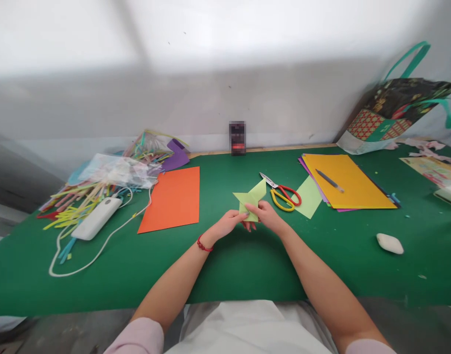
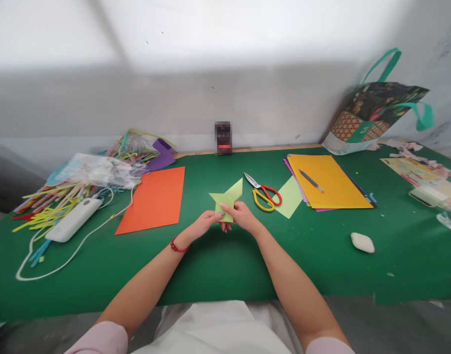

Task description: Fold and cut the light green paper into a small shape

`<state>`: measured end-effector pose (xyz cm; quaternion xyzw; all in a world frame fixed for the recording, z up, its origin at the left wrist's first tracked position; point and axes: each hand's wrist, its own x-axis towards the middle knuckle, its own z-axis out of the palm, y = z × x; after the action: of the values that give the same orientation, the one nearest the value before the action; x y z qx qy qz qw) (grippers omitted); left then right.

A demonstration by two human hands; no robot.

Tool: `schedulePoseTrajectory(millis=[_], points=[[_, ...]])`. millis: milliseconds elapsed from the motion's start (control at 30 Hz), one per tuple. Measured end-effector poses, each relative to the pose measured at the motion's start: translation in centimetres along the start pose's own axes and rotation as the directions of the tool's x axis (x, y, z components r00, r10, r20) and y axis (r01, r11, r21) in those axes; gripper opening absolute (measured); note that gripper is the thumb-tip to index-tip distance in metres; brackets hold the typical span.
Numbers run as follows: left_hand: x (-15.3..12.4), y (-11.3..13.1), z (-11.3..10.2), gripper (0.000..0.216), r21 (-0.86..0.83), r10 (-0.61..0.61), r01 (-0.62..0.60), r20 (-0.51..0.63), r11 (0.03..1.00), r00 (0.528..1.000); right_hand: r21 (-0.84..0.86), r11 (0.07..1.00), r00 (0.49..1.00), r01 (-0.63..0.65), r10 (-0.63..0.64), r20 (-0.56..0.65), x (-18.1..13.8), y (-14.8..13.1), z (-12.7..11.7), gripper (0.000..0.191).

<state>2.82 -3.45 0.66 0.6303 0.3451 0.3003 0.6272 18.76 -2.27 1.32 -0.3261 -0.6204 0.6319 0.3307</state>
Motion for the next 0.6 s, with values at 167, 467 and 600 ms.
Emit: schedulePoseTrajectory(millis=[167, 467, 600], points=[[0.0, -0.2, -0.3, 0.053, 0.076, -0.01, 0.015, -0.072, 0.997, 0.997, -0.009, 1.0, 0.999, -0.005, 0.004, -0.046, 0.3, 0.5, 0.4, 0.05], [0.4, 0.0, -1.8, 0.047, 0.259, 0.131, -0.017, -0.429, 0.966, 0.894, -0.107, 0.993, 0.994, -0.057, 0.046, -0.103, 0.7, 1.5, 0.7, 0.045], [0.4, -0.1, -1.8, 0.045, 0.323, 0.158, 0.011, -0.492, 0.946, 0.856, -0.05, 0.996, 0.991, -0.071, 0.064, -0.116, 1.0, 1.9, 1.1, 0.039]])
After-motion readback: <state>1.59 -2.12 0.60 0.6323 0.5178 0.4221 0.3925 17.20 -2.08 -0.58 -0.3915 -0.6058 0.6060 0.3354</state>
